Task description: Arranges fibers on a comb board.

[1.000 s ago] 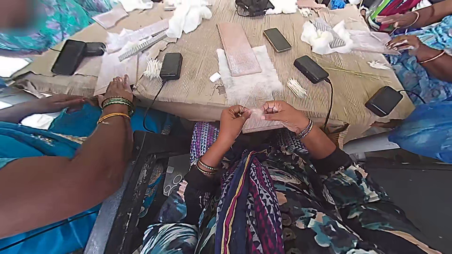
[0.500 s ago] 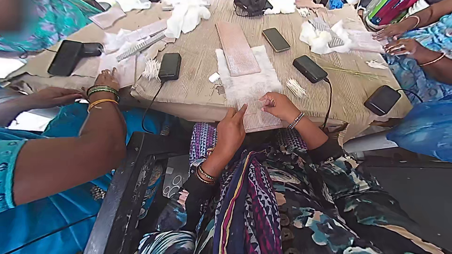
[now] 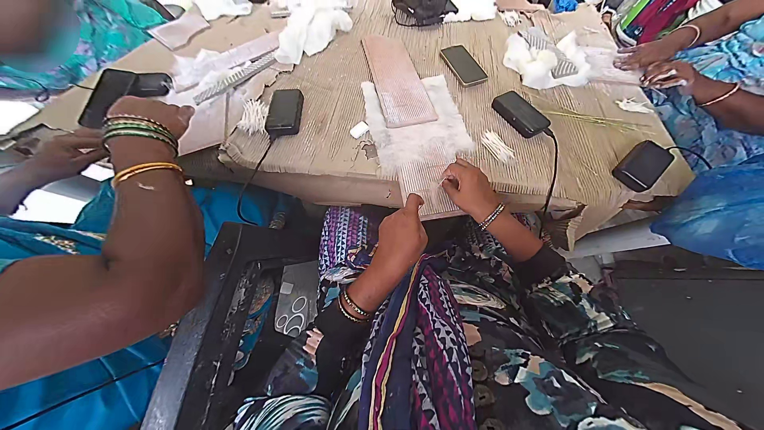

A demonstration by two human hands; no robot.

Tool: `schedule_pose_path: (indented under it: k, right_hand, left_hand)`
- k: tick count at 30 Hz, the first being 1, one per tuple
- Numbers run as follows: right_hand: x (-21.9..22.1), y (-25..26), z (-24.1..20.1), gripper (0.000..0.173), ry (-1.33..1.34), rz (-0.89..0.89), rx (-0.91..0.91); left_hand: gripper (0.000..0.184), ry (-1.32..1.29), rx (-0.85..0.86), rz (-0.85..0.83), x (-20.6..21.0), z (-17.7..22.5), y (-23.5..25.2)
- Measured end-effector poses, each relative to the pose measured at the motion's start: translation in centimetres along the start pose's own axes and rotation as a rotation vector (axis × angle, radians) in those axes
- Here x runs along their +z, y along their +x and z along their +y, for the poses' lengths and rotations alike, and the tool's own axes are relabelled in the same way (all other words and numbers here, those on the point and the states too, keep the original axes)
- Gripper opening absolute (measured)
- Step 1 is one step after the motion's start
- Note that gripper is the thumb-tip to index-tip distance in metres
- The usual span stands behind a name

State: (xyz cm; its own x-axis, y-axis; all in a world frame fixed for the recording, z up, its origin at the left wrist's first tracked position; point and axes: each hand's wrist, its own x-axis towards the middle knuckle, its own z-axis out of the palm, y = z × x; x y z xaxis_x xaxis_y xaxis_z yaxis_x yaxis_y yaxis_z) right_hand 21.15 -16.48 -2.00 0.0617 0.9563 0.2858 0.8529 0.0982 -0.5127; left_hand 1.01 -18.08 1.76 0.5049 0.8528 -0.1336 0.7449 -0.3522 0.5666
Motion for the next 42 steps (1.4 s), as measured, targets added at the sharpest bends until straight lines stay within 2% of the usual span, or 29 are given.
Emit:
schedule_pose_path:
  k: [5, 12, 14, 18, 20, 25, 27, 29, 31, 34, 39, 42]
  right_hand:
    - [0.0, -0.1, 0.0, 0.012, -0.003, 0.005, -0.003]
    - [0.3, -0.2, 0.4, 0.011, 0.006, 0.043, -0.039]
    - [0.3, -0.2, 0.4, 0.011, 0.013, 0.039, -0.038]
    - [0.2, -0.1, 0.3, 0.01, 0.03, 0.028, -0.029]
    - [0.2, -0.1, 0.3, 0.009, 0.029, 0.03, -0.028]
    - [0.1, -0.1, 0.1, 0.01, 0.023, 0.019, -0.002]
    - [0.2, -0.1, 0.2, 0.011, 0.018, 0.055, -0.049]
    - [0.3, -0.4, 0.5, 0.026, -0.012, 0.084, -0.238]
    - [0.1, -0.6, 0.1, 0.045, -0.052, -0.082, -0.422]
    - [-0.2, -1.3, -0.1, 0.054, -0.14, -0.376, -0.465]
    - [-2.1, -4.2, 1.2, 0.075, -0.256, -0.462, -0.472]
    - [-4.7, -5.8, 1.6, 0.073, -0.262, -0.513, -0.455]
  left_hand:
    - [0.038, 0.19, -0.128, -0.126, -0.5, 2.2, 0.3]
    - [0.039, 0.277, -0.144, -0.193, -0.7, 3.1, 0.2]
    - [0.039, 0.277, -0.12, -0.169, -0.5, 3.1, -0.1]
    - [0.039, 0.238, -0.038, -0.006, 0.6, 2.4, -0.8]
    - [0.038, 0.236, -0.037, 0.008, 0.6, 2.4, -1.0]
    - [0.041, 0.304, -0.126, -0.191, 0.4, 3.3, -0.6]
    - [0.041, 0.311, -0.134, -0.212, 0.5, 3.3, -0.5]
    - [0.041, 0.307, -0.122, -0.194, 0.7, 3.2, -0.5]
    - [0.041, 0.303, -0.125, -0.19, 0.6, 3.1, -0.5]
    - [0.038, 0.282, -0.144, -0.201, 0.5, 3.0, -0.5]
    - [0.034, 0.236, -0.104, -0.213, 0.4, 2.0, -1.0]
    - [0.033, 0.199, -0.053, -0.21, 0.5, 1.9, -1.4]
